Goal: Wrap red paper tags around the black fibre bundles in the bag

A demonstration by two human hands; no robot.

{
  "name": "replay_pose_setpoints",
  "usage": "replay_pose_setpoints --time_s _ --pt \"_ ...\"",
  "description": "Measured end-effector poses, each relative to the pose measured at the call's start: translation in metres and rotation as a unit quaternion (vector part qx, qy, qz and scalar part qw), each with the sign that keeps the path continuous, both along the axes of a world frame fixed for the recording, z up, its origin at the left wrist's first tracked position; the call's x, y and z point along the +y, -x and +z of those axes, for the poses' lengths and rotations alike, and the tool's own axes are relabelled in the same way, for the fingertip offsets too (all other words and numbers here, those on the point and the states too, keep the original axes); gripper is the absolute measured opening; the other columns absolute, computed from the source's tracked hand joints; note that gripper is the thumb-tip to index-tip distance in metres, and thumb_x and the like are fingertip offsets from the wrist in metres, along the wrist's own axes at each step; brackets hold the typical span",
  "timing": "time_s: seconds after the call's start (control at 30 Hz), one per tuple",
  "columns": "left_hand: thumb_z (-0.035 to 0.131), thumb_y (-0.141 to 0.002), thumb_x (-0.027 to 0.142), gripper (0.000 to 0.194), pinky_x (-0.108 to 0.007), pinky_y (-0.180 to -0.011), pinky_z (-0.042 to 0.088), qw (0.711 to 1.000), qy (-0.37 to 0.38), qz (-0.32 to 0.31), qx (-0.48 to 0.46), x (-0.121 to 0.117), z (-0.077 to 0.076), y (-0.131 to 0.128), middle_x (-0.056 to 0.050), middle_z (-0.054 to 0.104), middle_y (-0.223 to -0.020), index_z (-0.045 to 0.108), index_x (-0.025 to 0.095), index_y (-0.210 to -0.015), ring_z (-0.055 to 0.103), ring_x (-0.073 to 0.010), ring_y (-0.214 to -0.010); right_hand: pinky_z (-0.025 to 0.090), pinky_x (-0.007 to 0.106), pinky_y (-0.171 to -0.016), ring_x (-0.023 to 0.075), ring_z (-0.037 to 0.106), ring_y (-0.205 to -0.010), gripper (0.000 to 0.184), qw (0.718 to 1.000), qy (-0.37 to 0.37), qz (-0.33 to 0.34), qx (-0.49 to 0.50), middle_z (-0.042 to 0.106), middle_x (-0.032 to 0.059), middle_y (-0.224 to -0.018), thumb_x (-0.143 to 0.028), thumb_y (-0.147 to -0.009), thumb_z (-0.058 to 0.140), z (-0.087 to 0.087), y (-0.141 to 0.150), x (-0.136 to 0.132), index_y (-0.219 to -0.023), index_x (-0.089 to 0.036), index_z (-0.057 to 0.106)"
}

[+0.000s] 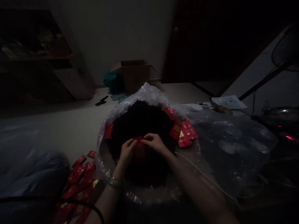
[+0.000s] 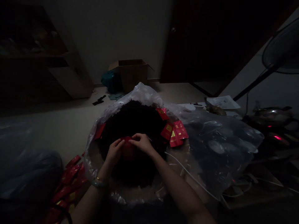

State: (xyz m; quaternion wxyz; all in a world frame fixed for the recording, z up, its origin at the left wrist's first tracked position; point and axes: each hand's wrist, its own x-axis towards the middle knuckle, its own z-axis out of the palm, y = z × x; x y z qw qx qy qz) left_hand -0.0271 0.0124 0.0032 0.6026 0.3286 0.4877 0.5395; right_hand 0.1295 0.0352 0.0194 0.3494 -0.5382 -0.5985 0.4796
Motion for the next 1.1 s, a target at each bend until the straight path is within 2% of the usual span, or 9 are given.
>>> replay_pose_setpoints --time_s 0.1,0.27,0.5,0.7,0.8,0.87,0.97,1.03,1.1 --pt "0.077 -0.057 0.041 0.036 -0.022 -0.06 0.048 1.0 -0.012 -0.005 0.007 -0.001 -0.001 0.001 0.0 0.068 -0.07 0.065 0.014 -0.078 0.061 -0.0121 -0.06 0.047 0.027 -0.063 0.017 0.062 -0.072 0.022 1.0 -0.01 -0.014 0.008 0.068 0.0038 -0.077 -0.037 -0.068 0.065 -0.003 0.002 -0.001 -0.074 -0.015 0.066" --pt "0.078 -0.055 0.039 0.031 -0.023 -0.062 0.047 0.999 -0.002 -0.029 0.028 -0.001 -0.003 0.002 -0.001 0.067 -0.067 0.067 0.014 -0.071 0.061 -0.0128 -0.061 0.048 0.032 -0.076 0.0198 0.064 -0.08 0.023 0.999 -0.027 0.017 0.036 0.071 0.0051 -0.082 -0.034 -0.066 0.068 -0.005 0.003 -0.002 -0.08 -0.016 0.07" --pt "0.077 -0.057 0.042 0.035 -0.022 -0.058 0.044 0.998 0.009 -0.058 0.02 -0.001 -0.002 0.004 -0.001 0.067 -0.066 0.069 0.012 -0.073 0.058 -0.0122 -0.058 0.045 0.027 -0.063 0.0173 0.061 -0.066 0.02 1.0 -0.004 0.014 0.006 0.069 0.0034 -0.069 -0.032 -0.069 0.066 -0.002 -0.001 0.002 -0.074 -0.014 0.072" --pt "0.08 -0.053 0.036 0.04 -0.023 -0.059 0.043 0.986 0.004 -0.145 0.086 -0.005 0.0 0.001 -0.002 0.067 -0.07 0.067 0.01 -0.081 0.059 -0.0137 -0.062 0.046 0.027 -0.069 0.0162 0.061 -0.072 0.011 0.996 -0.082 0.017 -0.023 0.068 0.0035 -0.074 -0.025 -0.07 0.065 -0.006 0.008 -0.005 -0.07 -0.017 0.071" --pt "0.082 -0.05 0.035 0.037 -0.022 -0.053 0.04 0.982 0.048 -0.153 0.098 -0.006 -0.001 -0.001 0.0 0.064 -0.058 0.066 0.009 -0.071 0.055 -0.0117 -0.053 0.047 0.027 -0.069 0.017 0.063 -0.072 0.012 0.997 -0.068 0.018 -0.01 0.069 0.0032 -0.075 -0.027 -0.069 0.067 -0.009 0.009 -0.004 -0.071 -0.017 0.071" --pt "0.082 -0.05 0.037 0.039 -0.023 -0.053 0.041 0.983 0.069 -0.149 0.078 -0.007 -0.002 -0.001 -0.002 0.065 -0.059 0.067 0.008 -0.072 0.056 -0.0122 -0.052 0.048 0.028 -0.07 0.0182 0.064 -0.075 0.018 0.999 -0.045 0.005 -0.015 0.07 0.0039 -0.079 -0.031 -0.074 0.063 -0.01 0.001 0.001 -0.078 -0.016 0.071" --pt "0.083 -0.049 0.038 0.045 -0.027 -0.06 0.047 0.986 0.08 -0.141 0.044 -0.006 -0.003 -0.001 -0.007 0.071 -0.072 0.069 0.008 -0.078 0.063 -0.0173 -0.061 0.047 0.031 -0.079 0.0204 0.064 -0.089 0.029 0.988 -0.052 -0.04 -0.137 0.069 0.0074 -0.097 -0.032 -0.08 0.057 -0.014 -0.025 0.01 -0.102 -0.017 0.067" --pt "0.084 -0.048 0.038 0.047 -0.03 -0.065 0.049 0.987 0.082 -0.135 0.027 -0.006 -0.003 -0.001 -0.01 0.072 -0.078 0.07 0.008 -0.081 0.066 -0.0208 -0.068 0.044 0.036 -0.087 0.0267 0.058 -0.103 0.049 0.949 -0.056 -0.041 -0.308 0.063 0.013 -0.113 -0.031 -0.072 0.068 -0.02 -0.043 0.011 -0.118 -0.016 0.059" --pt "0.084 -0.05 0.038 0.047 -0.032 -0.068 0.05 0.988 0.081 -0.133 0.018 -0.006 -0.003 -0.001 -0.011 0.072 -0.08 0.071 0.008 -0.083 0.067 -0.0225 -0.071 0.043 0.039 -0.087 0.0317 0.055 -0.108 0.066 0.907 -0.02 -0.02 -0.42 0.058 0.0168 -0.119 -0.032 -0.066 0.074 -0.029 -0.055 0.009 -0.126 -0.015 0.051"
